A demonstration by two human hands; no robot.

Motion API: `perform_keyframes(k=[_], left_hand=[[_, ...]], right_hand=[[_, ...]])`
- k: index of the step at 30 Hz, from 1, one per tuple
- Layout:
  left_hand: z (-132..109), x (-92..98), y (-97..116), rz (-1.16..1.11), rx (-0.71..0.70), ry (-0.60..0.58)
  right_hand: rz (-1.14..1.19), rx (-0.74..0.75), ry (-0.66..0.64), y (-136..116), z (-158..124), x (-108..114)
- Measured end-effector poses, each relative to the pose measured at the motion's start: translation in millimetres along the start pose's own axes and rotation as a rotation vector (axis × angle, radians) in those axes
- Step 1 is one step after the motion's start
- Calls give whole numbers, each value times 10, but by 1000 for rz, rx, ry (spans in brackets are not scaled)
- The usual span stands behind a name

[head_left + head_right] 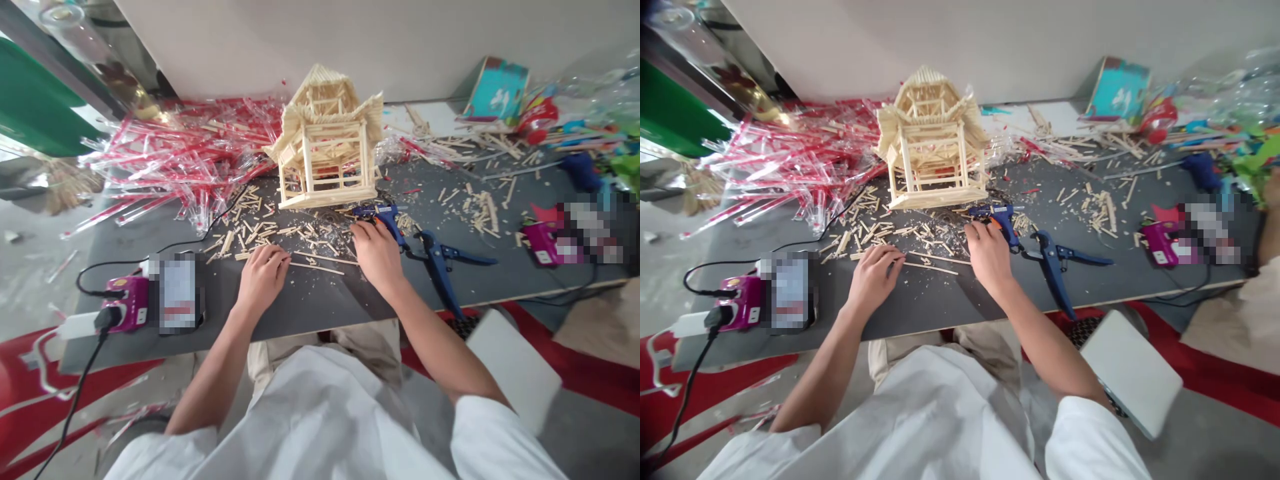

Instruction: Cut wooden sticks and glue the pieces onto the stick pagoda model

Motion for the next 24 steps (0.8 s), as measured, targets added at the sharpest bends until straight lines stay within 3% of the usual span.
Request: perform_keyframes(k=[8, 11, 18, 24], left_hand=[[1, 70, -22, 9, -1, 39], [3, 128, 0, 41, -3, 73], [103, 207, 147, 77, -65, 85], [372, 322, 401, 62, -118, 166]], right_hand=[[-168, 146, -99, -81, 48, -58], [-197, 224, -27, -125, 5, 46], [-262, 468, 329, -306, -161, 436], [-192, 518, 316, -263, -246, 349]])
Point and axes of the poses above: each hand's wrist, its own z-axis towards the middle knuckle, its own x-axis out of the back of the hand, y = z × x, the point moved 10 cm from there along z, towards the middle knuckle, and after that the axes turned 4 degrees about z, right-handed, at the moved point
